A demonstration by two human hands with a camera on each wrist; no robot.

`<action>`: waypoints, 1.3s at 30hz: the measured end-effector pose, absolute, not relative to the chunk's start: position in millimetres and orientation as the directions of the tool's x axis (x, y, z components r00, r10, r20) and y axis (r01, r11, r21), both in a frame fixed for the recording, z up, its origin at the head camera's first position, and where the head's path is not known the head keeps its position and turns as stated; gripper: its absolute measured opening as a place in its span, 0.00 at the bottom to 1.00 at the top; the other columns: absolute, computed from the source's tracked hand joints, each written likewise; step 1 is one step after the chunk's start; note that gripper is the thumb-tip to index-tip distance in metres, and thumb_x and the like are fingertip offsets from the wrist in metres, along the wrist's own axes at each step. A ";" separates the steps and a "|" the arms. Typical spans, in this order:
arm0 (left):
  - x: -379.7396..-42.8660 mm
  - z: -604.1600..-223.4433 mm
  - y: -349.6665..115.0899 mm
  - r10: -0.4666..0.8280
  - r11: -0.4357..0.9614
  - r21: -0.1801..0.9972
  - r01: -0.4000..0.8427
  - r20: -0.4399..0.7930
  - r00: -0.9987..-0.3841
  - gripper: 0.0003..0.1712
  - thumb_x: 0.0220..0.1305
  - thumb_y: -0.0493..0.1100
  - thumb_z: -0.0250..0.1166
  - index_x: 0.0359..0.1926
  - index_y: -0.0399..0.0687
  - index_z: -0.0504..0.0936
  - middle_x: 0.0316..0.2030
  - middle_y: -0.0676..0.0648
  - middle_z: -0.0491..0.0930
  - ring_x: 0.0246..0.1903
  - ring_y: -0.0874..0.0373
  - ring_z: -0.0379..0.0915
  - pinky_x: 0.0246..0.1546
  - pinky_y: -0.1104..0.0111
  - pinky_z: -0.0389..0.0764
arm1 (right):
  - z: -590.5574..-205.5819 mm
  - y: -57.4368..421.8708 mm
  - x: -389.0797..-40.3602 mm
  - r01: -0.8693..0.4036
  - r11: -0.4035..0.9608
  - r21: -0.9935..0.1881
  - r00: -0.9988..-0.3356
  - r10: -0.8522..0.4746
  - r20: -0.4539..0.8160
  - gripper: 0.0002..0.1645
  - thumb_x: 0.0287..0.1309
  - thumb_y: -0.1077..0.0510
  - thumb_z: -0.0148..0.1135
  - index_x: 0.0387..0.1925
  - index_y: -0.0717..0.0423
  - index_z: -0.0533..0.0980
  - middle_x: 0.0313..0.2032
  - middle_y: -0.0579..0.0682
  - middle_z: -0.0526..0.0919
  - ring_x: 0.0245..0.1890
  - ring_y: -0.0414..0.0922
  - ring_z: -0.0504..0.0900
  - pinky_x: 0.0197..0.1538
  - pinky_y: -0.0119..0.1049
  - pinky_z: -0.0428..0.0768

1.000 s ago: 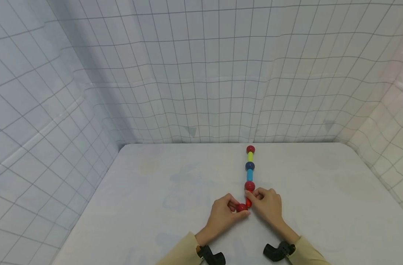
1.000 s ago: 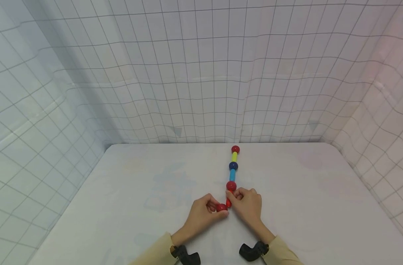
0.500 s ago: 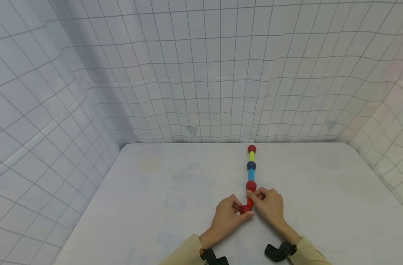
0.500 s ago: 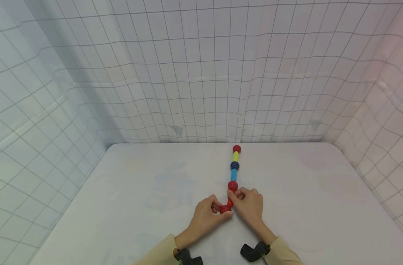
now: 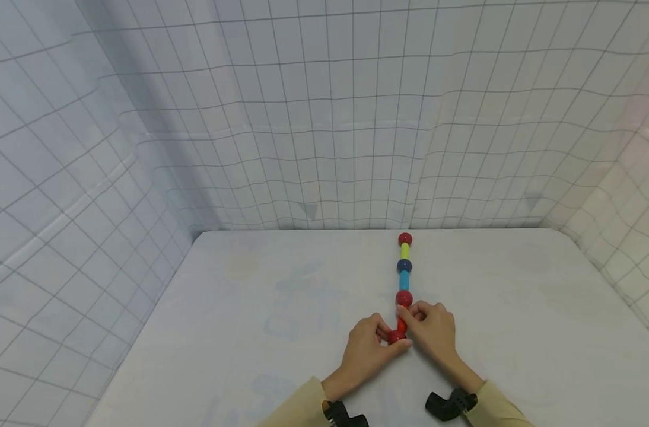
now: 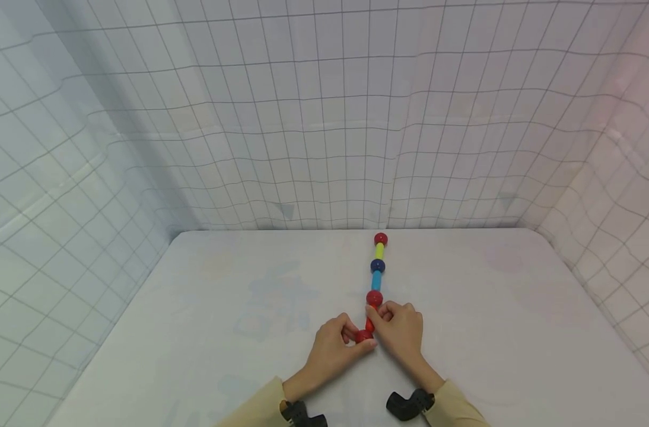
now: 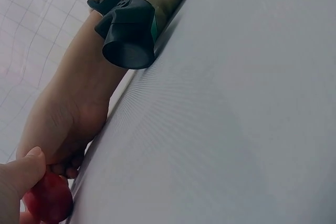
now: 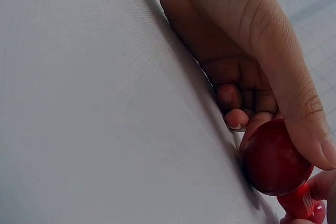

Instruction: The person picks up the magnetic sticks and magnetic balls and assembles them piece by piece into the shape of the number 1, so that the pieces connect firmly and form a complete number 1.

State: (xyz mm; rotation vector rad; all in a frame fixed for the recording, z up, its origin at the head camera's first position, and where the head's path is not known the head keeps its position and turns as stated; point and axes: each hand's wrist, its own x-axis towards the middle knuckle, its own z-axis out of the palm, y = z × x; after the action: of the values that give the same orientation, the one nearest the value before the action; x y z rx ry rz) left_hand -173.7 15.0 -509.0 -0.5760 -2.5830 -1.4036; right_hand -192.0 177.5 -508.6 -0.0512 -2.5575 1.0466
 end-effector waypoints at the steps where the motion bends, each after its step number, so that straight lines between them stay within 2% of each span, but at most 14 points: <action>1: -173.7 -509.0 15.1 0.260 0.493 0.774 0.397 0.304 -0.916 0.23 0.48 0.63 0.72 0.26 0.55 0.72 0.23 0.61 0.70 0.25 0.70 0.66 0.25 0.76 0.68 | -508.4 177.2 -192.1 -0.107 0.722 -0.683 -0.928 0.173 0.329 0.17 0.50 0.51 0.71 0.13 0.49 0.75 0.11 0.40 0.67 0.20 0.44 0.65 0.25 0.38 0.58; 14: -169.4 -507.9 17.8 0.257 0.514 0.753 0.411 0.322 -0.911 0.24 0.48 0.65 0.71 0.25 0.54 0.72 0.23 0.60 0.74 0.28 0.68 0.67 0.24 0.76 0.66 | -508.1 177.5 -190.9 -0.116 0.734 -0.669 -0.927 0.162 0.339 0.18 0.50 0.51 0.71 0.13 0.50 0.74 0.11 0.39 0.66 0.20 0.44 0.64 0.25 0.37 0.58; 30: -167.4 -506.8 24.5 0.227 0.556 0.733 0.392 0.320 -0.920 0.26 0.46 0.68 0.70 0.24 0.56 0.71 0.21 0.62 0.72 0.25 0.70 0.63 0.22 0.76 0.62 | -508.0 179.7 -192.9 -0.104 0.717 -0.689 -0.938 0.159 0.308 0.17 0.50 0.51 0.71 0.14 0.50 0.75 0.11 0.40 0.67 0.17 0.42 0.66 0.22 0.35 0.59; 39: -167.7 -508.0 27.4 0.224 0.592 0.707 0.388 0.319 -0.921 0.27 0.45 0.69 0.69 0.24 0.55 0.71 0.20 0.62 0.71 0.24 0.70 0.61 0.22 0.77 0.61 | -503.6 180.0 -192.2 -0.091 0.729 -0.679 -0.951 0.139 0.277 0.15 0.52 0.50 0.68 0.16 0.49 0.76 0.12 0.40 0.69 0.21 0.44 0.66 0.25 0.38 0.60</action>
State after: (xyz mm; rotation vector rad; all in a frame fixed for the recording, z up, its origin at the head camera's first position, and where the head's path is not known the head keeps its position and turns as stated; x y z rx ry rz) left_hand -167.7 27.4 -508.0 -0.5106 -2.6233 -1.2356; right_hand -192.2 180.0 -503.6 -0.0378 -2.6237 1.0541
